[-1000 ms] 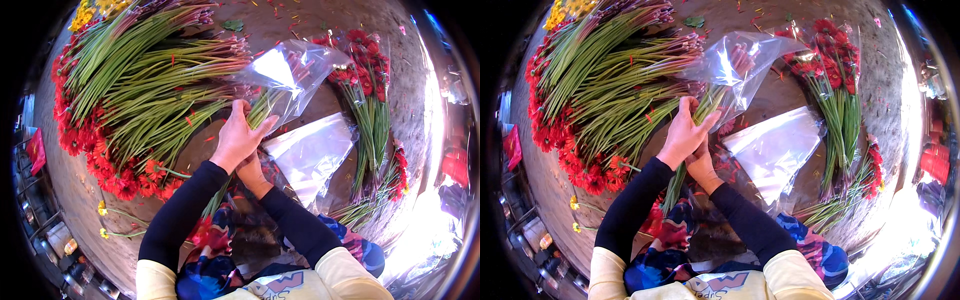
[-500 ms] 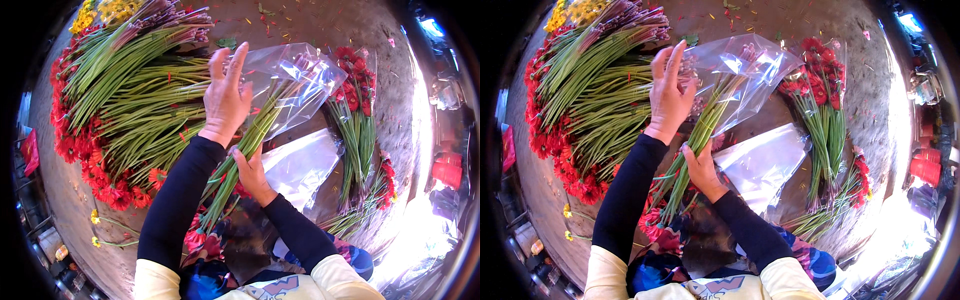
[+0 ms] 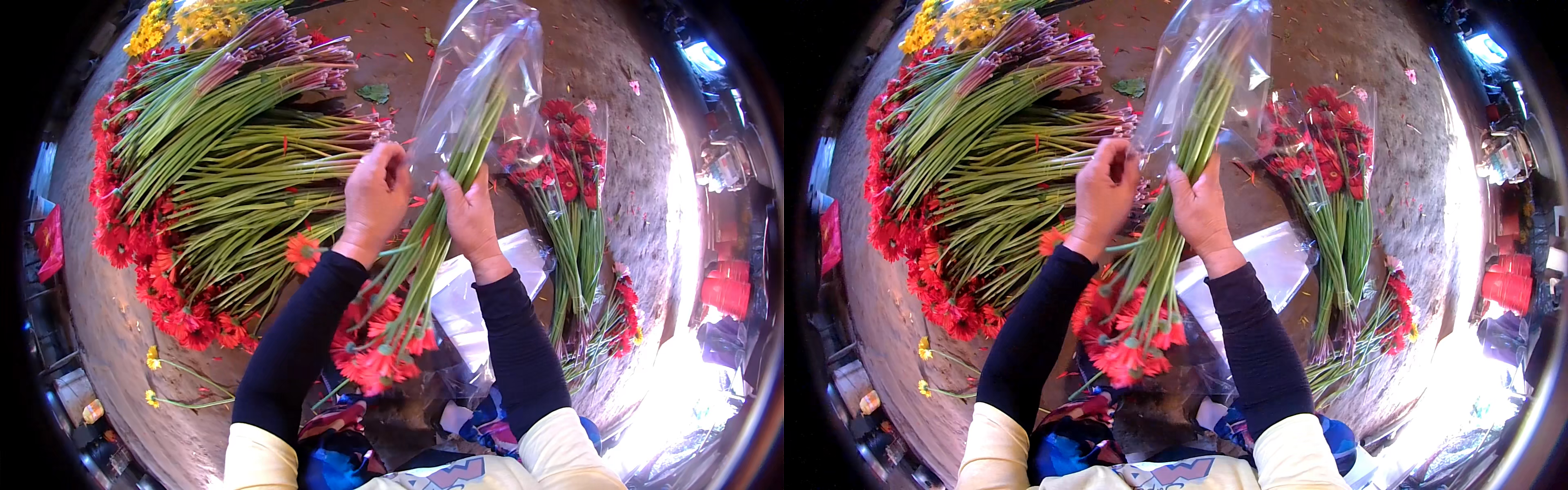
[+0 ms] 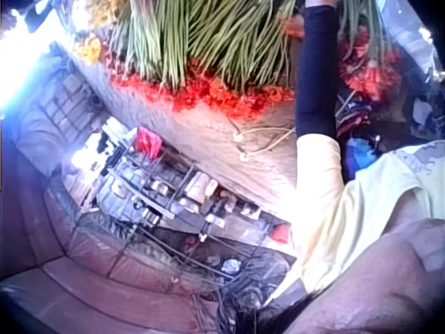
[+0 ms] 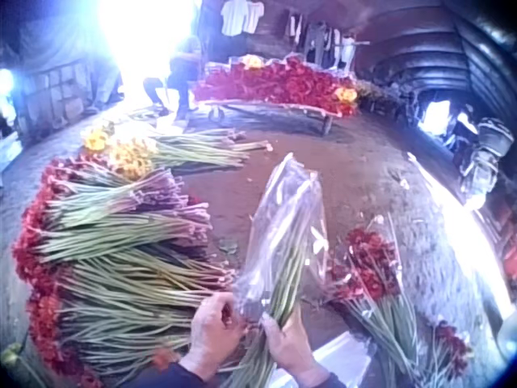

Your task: The person places gerbera daisies into plastic sleeves by hand and then sets the sleeved flowers aside in piles on the floor.

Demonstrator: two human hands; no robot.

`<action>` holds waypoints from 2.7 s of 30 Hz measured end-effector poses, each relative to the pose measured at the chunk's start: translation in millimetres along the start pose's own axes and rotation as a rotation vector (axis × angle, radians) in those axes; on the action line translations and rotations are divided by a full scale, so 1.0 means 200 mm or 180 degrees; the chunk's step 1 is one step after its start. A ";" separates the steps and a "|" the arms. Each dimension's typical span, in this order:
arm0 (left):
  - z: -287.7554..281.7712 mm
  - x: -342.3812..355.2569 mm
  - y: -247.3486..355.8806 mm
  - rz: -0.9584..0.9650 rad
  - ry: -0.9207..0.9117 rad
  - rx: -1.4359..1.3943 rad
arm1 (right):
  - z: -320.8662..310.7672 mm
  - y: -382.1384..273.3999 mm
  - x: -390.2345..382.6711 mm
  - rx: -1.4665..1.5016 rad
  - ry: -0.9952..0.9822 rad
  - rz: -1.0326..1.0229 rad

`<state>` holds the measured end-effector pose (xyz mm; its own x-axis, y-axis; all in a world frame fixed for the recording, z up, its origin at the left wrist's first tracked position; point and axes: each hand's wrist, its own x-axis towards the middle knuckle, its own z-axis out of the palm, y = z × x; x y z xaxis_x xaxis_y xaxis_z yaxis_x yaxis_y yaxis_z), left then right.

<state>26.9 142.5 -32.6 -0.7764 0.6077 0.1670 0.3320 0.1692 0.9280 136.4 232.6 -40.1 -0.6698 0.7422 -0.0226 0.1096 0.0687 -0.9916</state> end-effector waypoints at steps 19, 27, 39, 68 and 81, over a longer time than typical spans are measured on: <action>-0.11 -0.21 -0.03 0.2131 0.0150 0.0490 | 0.08 0.02 -0.12 -0.1987 -0.0700 0.0134; -0.18 -0.08 0.07 0.1702 0.1510 0.1380 | 0.12 -0.04 -0.14 -0.2253 -0.0630 0.0068; -0.23 -0.31 -0.15 0.2263 0.0079 0.0820 | 0.11 0.02 -0.17 -0.2281 -0.0426 -0.0168; -0.19 -0.20 0.01 -0.1507 -0.0788 -0.4042 | -0.02 0.02 -0.29 0.0907 -0.2517 0.0910; -0.27 -0.39 -0.33 0.0677 0.1039 0.1903 | -0.06 0.22 -0.47 0.0361 -0.1715 0.1773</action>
<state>37.0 41.9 -89.0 -0.7519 0.4273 0.5021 0.6584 0.5262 0.5381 212.7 173.9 -79.4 -0.8054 0.2195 -0.5506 0.4780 -0.3088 -0.8223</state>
